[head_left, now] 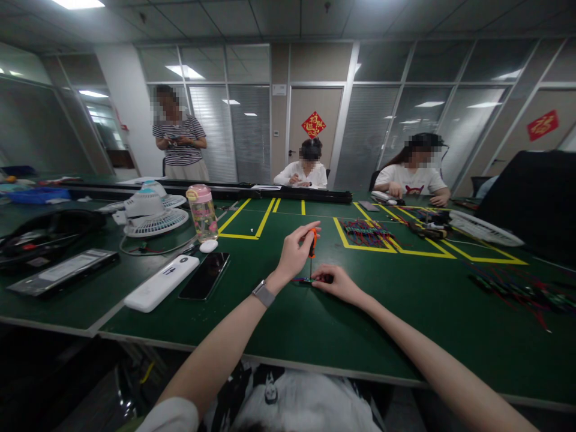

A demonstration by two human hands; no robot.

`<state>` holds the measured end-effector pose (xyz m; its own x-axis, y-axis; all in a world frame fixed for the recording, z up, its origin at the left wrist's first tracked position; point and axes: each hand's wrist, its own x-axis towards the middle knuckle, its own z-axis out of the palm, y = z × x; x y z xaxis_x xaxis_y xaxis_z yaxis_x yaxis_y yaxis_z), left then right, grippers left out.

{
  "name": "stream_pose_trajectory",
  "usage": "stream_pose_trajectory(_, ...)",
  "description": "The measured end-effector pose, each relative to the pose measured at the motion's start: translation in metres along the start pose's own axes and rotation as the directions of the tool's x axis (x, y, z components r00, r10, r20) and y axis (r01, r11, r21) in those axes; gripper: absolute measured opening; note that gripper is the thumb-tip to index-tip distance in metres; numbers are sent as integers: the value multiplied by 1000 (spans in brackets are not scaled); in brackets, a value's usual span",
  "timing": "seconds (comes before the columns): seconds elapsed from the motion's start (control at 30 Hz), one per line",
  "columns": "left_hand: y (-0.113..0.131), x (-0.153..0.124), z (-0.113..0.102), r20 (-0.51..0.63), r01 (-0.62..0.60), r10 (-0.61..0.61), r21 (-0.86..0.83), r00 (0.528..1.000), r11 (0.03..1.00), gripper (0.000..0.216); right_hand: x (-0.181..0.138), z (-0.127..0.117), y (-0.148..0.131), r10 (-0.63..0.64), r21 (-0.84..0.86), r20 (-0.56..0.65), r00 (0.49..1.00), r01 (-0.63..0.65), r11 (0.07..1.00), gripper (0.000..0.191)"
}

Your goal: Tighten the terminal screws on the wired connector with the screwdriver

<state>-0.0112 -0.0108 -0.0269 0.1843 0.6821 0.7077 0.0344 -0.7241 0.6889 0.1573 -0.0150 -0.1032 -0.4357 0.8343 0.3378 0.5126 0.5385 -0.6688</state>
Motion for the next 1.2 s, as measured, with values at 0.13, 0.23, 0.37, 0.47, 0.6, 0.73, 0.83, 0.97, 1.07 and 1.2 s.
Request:
stream_pose_trajectory(0.13, 1, 0, -1, -60, -46, 54, 119, 997, 992, 22, 0, 1, 1, 5, 0, -5, 1000, -5, 1000, 18)
stream_pose_trajectory(0.23, 4, 0, -2, -73, -50, 64, 186, 995, 981, 22, 0, 1, 1, 0, 9, -5, 1000, 1, 1000, 19)
stream_pose_trajectory(0.37, 2, 0, -3, 5, -32, 31, 103, 999, 994, 33, 0, 0, 0, -6, 7, -5, 1000, 6, 1000, 19)
stream_pose_trajectory(0.47, 0, 1, -1, 59, 1, -1, 4, 998, 1000, 35, 0, 0, -1, -4, 9, -1, 1000, 4, 1000, 19)
stream_pose_trajectory(0.6, 3, 0, -2, -14, -72, 75, 164, 997, 984, 25, 0, 0, -1, 6, 9, -3, 1000, -6, 1000, 18)
stream_pose_trajectory(0.73, 8, -1, -4, -21, -110, 121, 272, 992, 956, 26, 0, 1, 0, 10, 16, -4, 1000, -10, 1000, 18)
stream_pose_trajectory(0.83, 7, -2, -3, 26, -129, 127, 201, 992, 971, 34, 0, 1, 0, 7, 20, -3, 1000, -7, 1000, 18)
stream_pose_trajectory(0.97, 2, -1, -1, 35, -89, 86, 90, 996, 992, 34, 0, 1, 0, 5, 30, -3, 1000, -4, 1000, 20)
stream_pose_trajectory(1.07, 3, 0, -1, -23, -107, 114, 192, 993, 975, 26, 0, 2, 1, -3, 18, -6, 1000, 3, 1000, 19)
stream_pose_trajectory(1.2, 8, -1, -3, -53, -119, 140, 290, 989, 950, 21, 1, 2, 2, -4, -2, -16, 1000, 4, 1000, 19)
